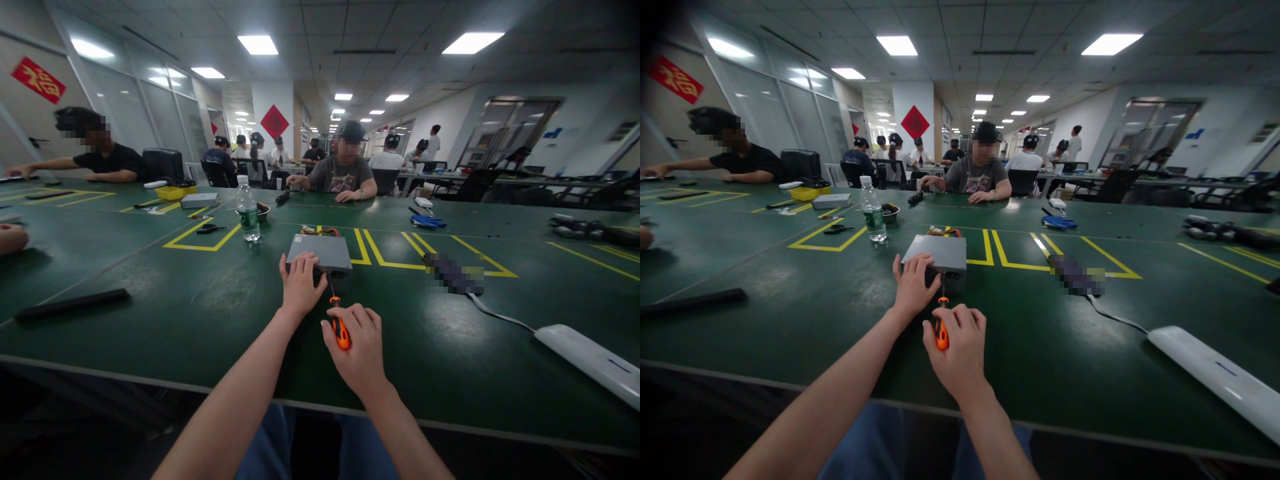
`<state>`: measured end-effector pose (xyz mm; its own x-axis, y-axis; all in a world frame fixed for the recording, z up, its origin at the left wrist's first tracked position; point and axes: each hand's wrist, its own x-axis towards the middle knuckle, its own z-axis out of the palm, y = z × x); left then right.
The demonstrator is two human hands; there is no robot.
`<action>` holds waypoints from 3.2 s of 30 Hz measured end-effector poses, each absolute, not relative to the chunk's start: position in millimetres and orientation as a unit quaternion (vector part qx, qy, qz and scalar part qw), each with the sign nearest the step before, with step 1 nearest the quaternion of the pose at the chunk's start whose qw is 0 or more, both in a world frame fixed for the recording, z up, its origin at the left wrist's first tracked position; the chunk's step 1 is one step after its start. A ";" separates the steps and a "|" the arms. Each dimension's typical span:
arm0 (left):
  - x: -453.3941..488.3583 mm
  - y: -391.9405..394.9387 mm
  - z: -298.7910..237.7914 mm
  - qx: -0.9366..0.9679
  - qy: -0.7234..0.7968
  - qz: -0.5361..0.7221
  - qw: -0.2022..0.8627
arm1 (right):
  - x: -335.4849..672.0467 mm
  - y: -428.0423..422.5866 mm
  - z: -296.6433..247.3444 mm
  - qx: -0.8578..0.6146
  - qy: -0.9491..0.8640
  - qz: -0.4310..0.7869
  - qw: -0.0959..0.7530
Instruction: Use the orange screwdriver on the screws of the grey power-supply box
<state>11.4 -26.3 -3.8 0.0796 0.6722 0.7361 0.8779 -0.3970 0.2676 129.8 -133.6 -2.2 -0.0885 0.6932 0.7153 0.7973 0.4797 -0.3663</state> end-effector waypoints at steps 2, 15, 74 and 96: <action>10.6 -25.9 -3.9 -0.733 -0.524 -0.415 0.131 | 129.8 -133.6 -2.5 -0.525 -0.713 -0.041 0.464; 9.5 -23.1 -5.9 -0.749 -0.478 -0.432 0.155 | 131.2 -132.5 -5.0 -0.501 -0.731 -0.061 0.458; 12.4 -22.8 -5.5 -0.738 -0.504 -0.428 0.133 | 130.7 -130.7 -6.6 -0.528 -0.704 -0.037 0.474; 12.9 -23.9 -3.7 -0.736 -0.505 -0.429 0.136 | 131.7 -131.2 -6.6 -0.504 -0.727 -0.075 0.460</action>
<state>12.9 -23.9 -3.7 0.1215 0.6276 0.7690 0.8610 -0.4521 0.2329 131.7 -131.2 -6.6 -0.0697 0.6641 0.7444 0.8020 0.4810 -0.3540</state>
